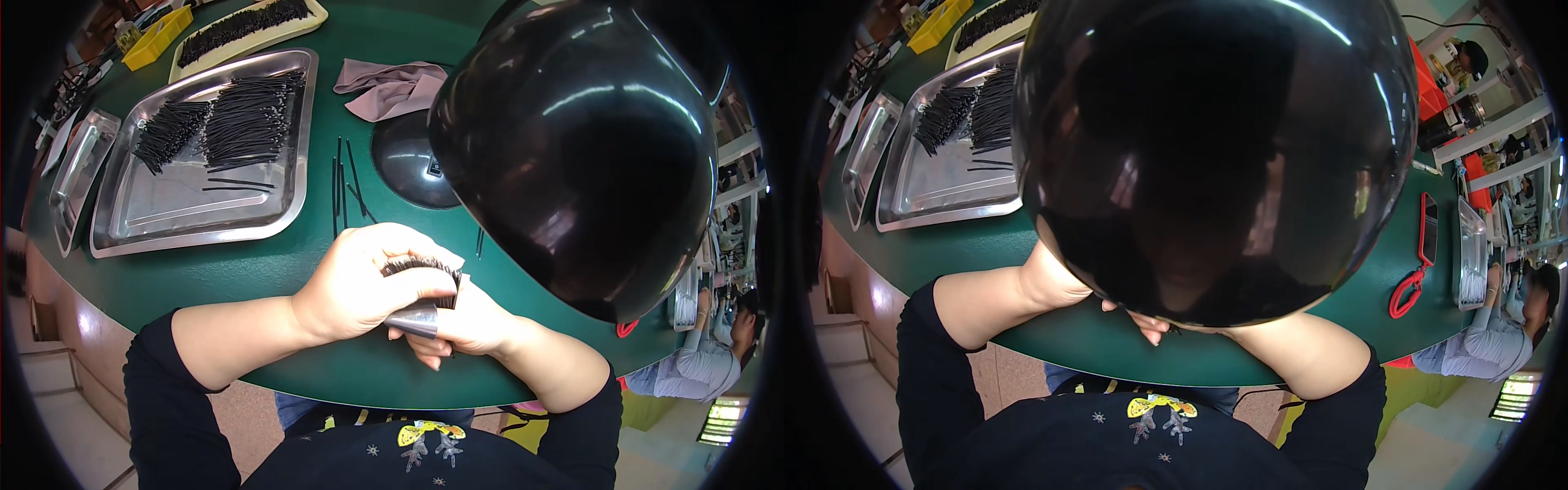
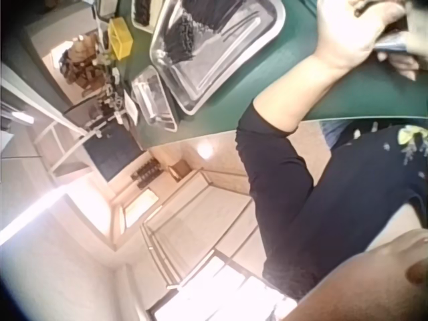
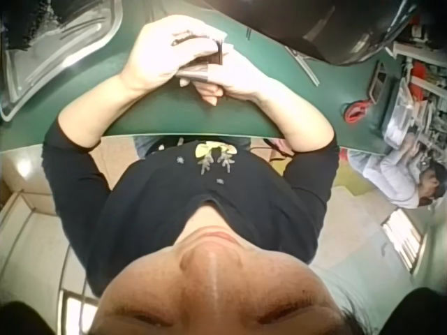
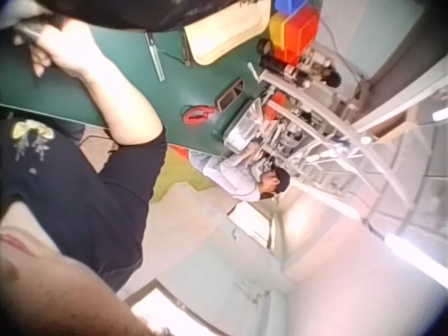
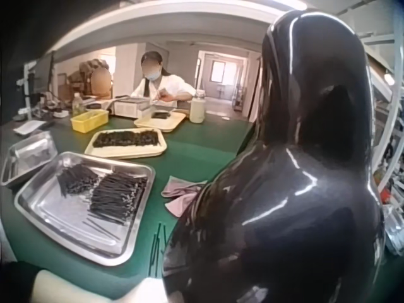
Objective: The person is sorting and grouping small electronic components, specifically black connector pins, on a workbench using their hands and occasionally tweezers.
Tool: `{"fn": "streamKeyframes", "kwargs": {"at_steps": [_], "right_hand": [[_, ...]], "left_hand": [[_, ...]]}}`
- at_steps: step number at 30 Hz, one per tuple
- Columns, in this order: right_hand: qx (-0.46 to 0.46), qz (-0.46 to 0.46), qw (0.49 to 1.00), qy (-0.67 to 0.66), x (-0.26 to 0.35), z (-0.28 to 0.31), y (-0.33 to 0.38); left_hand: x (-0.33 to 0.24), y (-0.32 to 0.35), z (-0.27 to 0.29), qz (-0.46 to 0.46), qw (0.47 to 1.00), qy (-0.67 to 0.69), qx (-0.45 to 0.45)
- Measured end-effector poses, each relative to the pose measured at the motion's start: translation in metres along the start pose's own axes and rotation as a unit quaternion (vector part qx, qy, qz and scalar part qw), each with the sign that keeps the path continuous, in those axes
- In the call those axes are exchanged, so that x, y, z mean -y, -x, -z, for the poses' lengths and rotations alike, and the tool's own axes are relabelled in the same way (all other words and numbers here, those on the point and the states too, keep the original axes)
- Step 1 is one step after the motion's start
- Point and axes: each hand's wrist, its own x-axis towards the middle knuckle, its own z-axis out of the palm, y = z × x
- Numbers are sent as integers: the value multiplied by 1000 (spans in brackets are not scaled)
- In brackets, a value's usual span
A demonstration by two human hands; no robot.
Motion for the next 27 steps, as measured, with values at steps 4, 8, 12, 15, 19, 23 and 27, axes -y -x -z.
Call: {"fn": "streamKeyframes", "kwargs": {"at_steps": [4, 8, 12, 15, 19, 23, 27], "right_hand": [[10, -35, 999, -31, 1, 2, 3], [27, -40, 995, -89, 4, -1, 3], [44, -31, 993, -104, 5, -1, 5], [54, -17, 993, -106, 3, -1, 5], [48, -4, 996, -80, 5, -4, 5], [39, 0, 995, -87, 6, -4, 4], [6, -24, 999, -44, 22, -3, 9]], "left_hand": [[-1, -2, 0, -19, 997, -73, -9], [23, -5, 10, -118, 989, 65, 67], [19, -2, 6, -50, 964, 241, 102], [16, -3, 6, -58, 959, 250, 119], [18, -3, 8, -45, 967, 224, 113], [5, 0, 6, -75, 984, 118, 112], [2, 5, 1, -66, 993, 82, 56]]}}
